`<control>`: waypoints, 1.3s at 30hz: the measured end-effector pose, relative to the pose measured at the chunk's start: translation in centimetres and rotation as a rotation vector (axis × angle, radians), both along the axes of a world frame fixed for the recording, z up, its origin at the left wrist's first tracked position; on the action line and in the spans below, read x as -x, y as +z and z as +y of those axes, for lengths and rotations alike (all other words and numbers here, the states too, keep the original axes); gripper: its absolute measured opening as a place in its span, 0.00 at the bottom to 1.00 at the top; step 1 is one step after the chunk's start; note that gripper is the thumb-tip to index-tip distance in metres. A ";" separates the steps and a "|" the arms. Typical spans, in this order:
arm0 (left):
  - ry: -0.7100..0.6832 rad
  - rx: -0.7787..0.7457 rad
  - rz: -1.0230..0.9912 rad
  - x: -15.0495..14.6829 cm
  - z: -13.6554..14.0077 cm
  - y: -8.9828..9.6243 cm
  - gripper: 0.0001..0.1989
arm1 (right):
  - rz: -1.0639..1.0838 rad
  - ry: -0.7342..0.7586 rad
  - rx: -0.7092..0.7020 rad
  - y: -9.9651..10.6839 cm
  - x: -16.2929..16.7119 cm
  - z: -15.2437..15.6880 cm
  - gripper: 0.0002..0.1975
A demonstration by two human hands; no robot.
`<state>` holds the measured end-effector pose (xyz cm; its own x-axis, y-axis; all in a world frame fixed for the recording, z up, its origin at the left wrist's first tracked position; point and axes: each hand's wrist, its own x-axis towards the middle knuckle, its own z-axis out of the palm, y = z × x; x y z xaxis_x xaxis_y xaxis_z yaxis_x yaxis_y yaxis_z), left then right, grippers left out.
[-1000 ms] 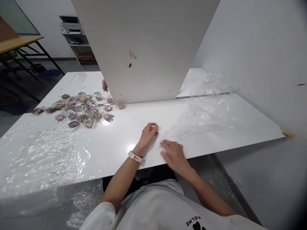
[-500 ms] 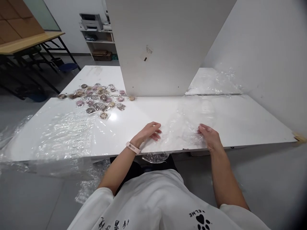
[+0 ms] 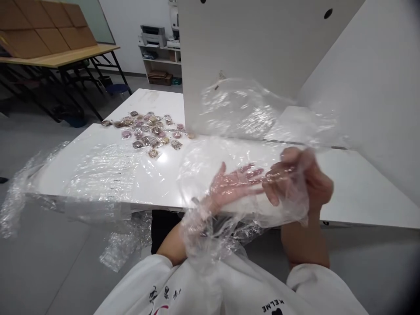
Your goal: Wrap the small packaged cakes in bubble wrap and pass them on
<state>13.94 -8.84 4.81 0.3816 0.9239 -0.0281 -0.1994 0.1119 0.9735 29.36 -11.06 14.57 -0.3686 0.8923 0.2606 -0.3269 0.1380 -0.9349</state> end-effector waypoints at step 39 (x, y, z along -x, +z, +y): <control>0.927 0.042 1.364 31.2 15.8 0.3 0.39 | -1.447 -0.304 -0.573 -19.3 0.8 11.5 0.25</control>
